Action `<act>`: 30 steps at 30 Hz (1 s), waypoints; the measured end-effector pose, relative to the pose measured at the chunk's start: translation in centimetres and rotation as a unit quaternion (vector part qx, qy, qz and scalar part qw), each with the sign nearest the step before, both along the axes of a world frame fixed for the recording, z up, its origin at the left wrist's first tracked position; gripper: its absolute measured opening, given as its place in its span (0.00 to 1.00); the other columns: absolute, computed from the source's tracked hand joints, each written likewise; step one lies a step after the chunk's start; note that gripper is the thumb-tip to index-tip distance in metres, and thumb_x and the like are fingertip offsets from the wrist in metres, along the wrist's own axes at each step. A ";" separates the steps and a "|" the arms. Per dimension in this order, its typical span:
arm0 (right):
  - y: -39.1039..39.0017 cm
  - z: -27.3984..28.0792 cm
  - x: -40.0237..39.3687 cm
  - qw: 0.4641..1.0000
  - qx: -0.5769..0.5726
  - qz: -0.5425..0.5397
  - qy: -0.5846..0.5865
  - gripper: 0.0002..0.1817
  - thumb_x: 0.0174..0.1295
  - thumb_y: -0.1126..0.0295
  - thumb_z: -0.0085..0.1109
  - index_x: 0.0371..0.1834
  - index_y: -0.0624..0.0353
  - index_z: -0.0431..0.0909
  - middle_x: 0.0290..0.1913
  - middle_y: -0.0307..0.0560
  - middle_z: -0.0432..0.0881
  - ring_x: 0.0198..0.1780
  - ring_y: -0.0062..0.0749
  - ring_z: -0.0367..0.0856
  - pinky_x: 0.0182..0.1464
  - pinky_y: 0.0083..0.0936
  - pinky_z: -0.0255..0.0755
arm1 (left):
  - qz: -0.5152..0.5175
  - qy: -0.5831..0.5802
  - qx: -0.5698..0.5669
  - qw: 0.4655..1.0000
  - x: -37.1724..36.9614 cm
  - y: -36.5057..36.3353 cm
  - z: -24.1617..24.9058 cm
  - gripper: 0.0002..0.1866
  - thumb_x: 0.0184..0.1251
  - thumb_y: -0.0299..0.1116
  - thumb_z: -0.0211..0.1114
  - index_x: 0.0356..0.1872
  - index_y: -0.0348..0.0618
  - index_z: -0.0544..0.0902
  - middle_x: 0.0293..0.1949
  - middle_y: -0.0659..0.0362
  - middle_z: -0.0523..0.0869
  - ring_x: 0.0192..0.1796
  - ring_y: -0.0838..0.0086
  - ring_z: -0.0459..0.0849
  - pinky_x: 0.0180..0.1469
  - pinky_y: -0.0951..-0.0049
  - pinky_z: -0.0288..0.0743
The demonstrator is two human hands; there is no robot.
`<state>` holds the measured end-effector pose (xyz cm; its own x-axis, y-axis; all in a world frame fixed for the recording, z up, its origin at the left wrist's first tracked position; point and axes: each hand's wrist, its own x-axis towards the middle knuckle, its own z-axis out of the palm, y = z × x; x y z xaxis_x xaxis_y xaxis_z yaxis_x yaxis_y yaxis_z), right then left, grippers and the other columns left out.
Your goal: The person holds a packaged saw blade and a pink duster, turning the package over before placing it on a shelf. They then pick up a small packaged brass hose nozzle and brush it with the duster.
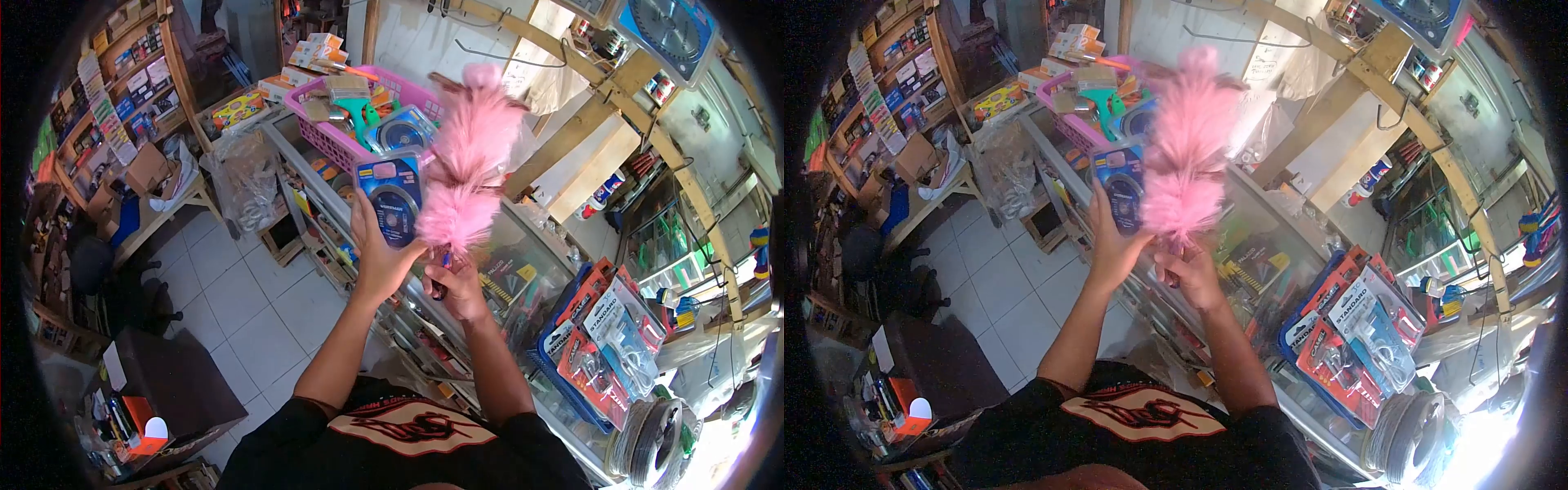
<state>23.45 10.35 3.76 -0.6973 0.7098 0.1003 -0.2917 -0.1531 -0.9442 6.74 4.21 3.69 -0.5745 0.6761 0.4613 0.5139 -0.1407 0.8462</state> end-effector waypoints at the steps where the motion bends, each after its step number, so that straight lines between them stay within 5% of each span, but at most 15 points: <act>1: 0.0 -0.2 0.1 1.000 0.008 0.016 -0.003 0.13 0.69 0.69 0.70 0.52 0.59 0.81 0.26 0.39 0.81 0.24 0.18 0.75 0.26 0.18 0.64 | -0.025 -0.047 -0.003 0.999 -0.2 0.3 -0.4 0.78 0.53 0.60 0.84 0.87 0.37 0.31 0.83 0.30 0.47 0.85 0.37 0.48 0.84 0.43 0.46; 4: 0.3 -0.2 0.6 0.998 0.017 0.054 -0.026 0.17 0.66 0.69 0.74 0.53 0.62 0.79 0.30 0.40 0.81 0.25 0.22 0.77 0.26 0.21 0.67 | -0.084 -0.075 0.014 0.994 -0.8 0.5 -1.7 0.75 0.57 0.58 0.82 0.87 0.36 0.31 0.84 0.33 0.46 0.86 0.41 0.49 0.85 0.48 0.48; 7: -0.3 0.0 0.7 0.996 0.038 0.069 -0.030 0.15 0.69 0.66 0.71 0.52 0.63 0.80 0.29 0.41 0.83 0.25 0.21 0.76 0.27 0.20 0.66 | -0.259 -0.274 0.114 0.919 0.2 -0.3 0.3 0.67 0.61 0.55 0.73 0.88 0.40 0.34 0.83 0.40 0.55 0.84 0.53 0.58 0.84 0.55 0.53; 8: -0.4 0.1 0.6 0.996 0.048 0.072 -0.028 0.14 0.72 0.65 0.69 0.52 0.63 0.82 0.28 0.42 0.84 0.25 0.20 0.75 0.28 0.19 0.65 | -0.309 -0.347 0.130 0.876 0.6 -1.0 1.1 0.66 0.62 0.54 0.71 0.89 0.41 0.35 0.82 0.42 0.58 0.83 0.56 0.60 0.84 0.56 0.54; 9: -0.3 0.0 0.7 0.994 0.035 0.102 -0.012 0.14 0.72 0.64 0.68 0.51 0.64 0.82 0.28 0.42 0.84 0.25 0.20 0.75 0.28 0.19 0.65 | -0.324 -0.419 0.127 0.839 0.8 -1.9 0.7 0.59 0.63 0.57 0.69 0.88 0.43 0.46 0.78 0.46 0.68 0.78 0.58 0.70 0.80 0.58 0.63; 11: 0.1 0.0 0.8 0.986 0.010 0.164 0.020 0.16 0.74 0.62 0.67 0.51 0.65 0.82 0.29 0.43 0.85 0.25 0.20 0.75 0.27 0.19 0.65 | -0.441 -0.479 0.160 0.742 -1.9 -1.8 -4.2 0.56 0.66 0.64 0.67 0.87 0.45 0.53 0.79 0.49 0.69 0.78 0.54 0.71 0.80 0.48 0.64; 13: -0.3 0.4 0.4 0.991 -0.055 0.121 0.024 0.17 0.75 0.60 0.66 0.52 0.65 0.82 0.29 0.43 0.85 0.25 0.20 0.74 0.26 0.19 0.64 | -0.491 -0.552 0.249 0.627 -2.5 -2.4 -2.7 0.53 0.67 0.74 0.62 0.83 0.48 0.63 0.78 0.50 0.72 0.77 0.50 0.74 0.78 0.36 0.64; 14: -0.5 0.8 0.2 0.991 -0.088 0.099 0.026 0.18 0.76 0.59 0.65 0.52 0.66 0.82 0.29 0.42 0.84 0.25 0.20 0.74 0.26 0.20 0.64 | -0.536 -0.503 0.238 0.635 -3.2 -3.0 -0.7 0.55 0.66 0.78 0.59 0.83 0.48 0.63 0.78 0.51 0.72 0.78 0.49 0.72 0.79 0.35 0.63; 16: -0.1 1.3 0.0 0.992 -0.008 0.098 -0.080 0.19 0.79 0.56 0.63 0.44 0.65 0.85 0.29 0.40 0.84 0.26 0.19 0.73 0.26 0.22 0.64 | -0.540 -0.594 0.346 0.485 -4.1 -3.0 -1.3 0.57 0.66 0.79 0.59 0.83 0.43 0.62 0.77 0.45 0.71 0.79 0.49 0.71 0.80 0.34 0.61; 19: -0.7 0.1 -0.9 0.944 0.262 0.018 -0.198 0.21 0.79 0.58 0.63 0.35 0.67 0.86 0.27 0.40 0.82 0.30 0.20 0.75 0.34 0.28 0.70 | -0.459 -0.613 0.396 0.507 -5.7 -3.2 -1.8 0.58 0.65 0.80 0.57 0.83 0.42 0.63 0.77 0.44 0.71 0.79 0.50 0.70 0.81 0.35 0.59; 21: -0.3 0.4 -1.4 0.931 0.299 0.025 -0.211 0.17 0.78 0.61 0.65 0.39 0.68 0.85 0.27 0.42 0.82 0.32 0.22 0.76 0.37 0.29 0.71 | -0.664 -0.453 0.345 0.485 -9.0 -0.4 -2.4 0.54 0.68 0.77 0.56 0.82 0.43 0.63 0.74 0.47 0.76 0.76 0.52 0.73 0.80 0.40 0.62; 22: -0.4 0.5 -1.6 0.924 0.313 0.029 -0.217 0.16 0.77 0.63 0.65 0.41 0.69 0.85 0.27 0.43 0.82 0.32 0.23 0.77 0.38 0.29 0.72 | -0.653 -0.458 0.336 0.501 -9.2 -0.6 -2.3 0.53 0.69 0.75 0.55 0.82 0.43 0.64 0.75 0.48 0.76 0.76 0.52 0.73 0.80 0.41 0.62; 23: -0.4 0.5 -1.6 0.918 0.318 0.013 -0.236 0.15 0.76 0.64 0.66 0.42 0.69 0.85 0.27 0.44 0.82 0.33 0.23 0.77 0.38 0.29 0.73 | -0.642 -0.463 0.327 0.517 -9.4 -0.7 -2.3 0.51 0.71 0.74 0.54 0.82 0.42 0.64 0.75 0.50 0.76 0.76 0.53 0.73 0.81 0.42 0.62; 25: 0.0 0.7 -1.7 0.904 0.329 -0.021 -0.273 0.13 0.75 0.65 0.66 0.43 0.68 0.85 0.27 0.46 0.83 0.33 0.24 0.77 0.39 0.29 0.73 | -0.385 -0.625 0.341 0.587 -7.4 -3.6 -1.3 0.48 0.75 0.71 0.51 0.82 0.42 0.65 0.79 0.51 0.72 0.80 0.53 0.69 0.83 0.41 0.56; 30: -1.0 1.7 -1.9 0.888 0.361 -0.041 -0.282 0.12 0.73 0.67 0.67 0.46 0.67 0.87 0.32 0.52 0.87 0.32 0.28 0.79 0.40 0.30 0.75 | -0.382 -0.631 0.342 0.581 -7.0 -4.2 -0.3 0.41 0.80 0.65 0.50 0.82 0.47 0.65 0.78 0.51 0.73 0.79 0.53 0.71 0.82 0.44 0.59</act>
<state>21.53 9.30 5.44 -0.7303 0.6529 0.2010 0.2755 0.5507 -0.7879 -0.23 0.05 3.40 -0.3996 0.8628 0.3098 -0.8906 -0.4454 0.0918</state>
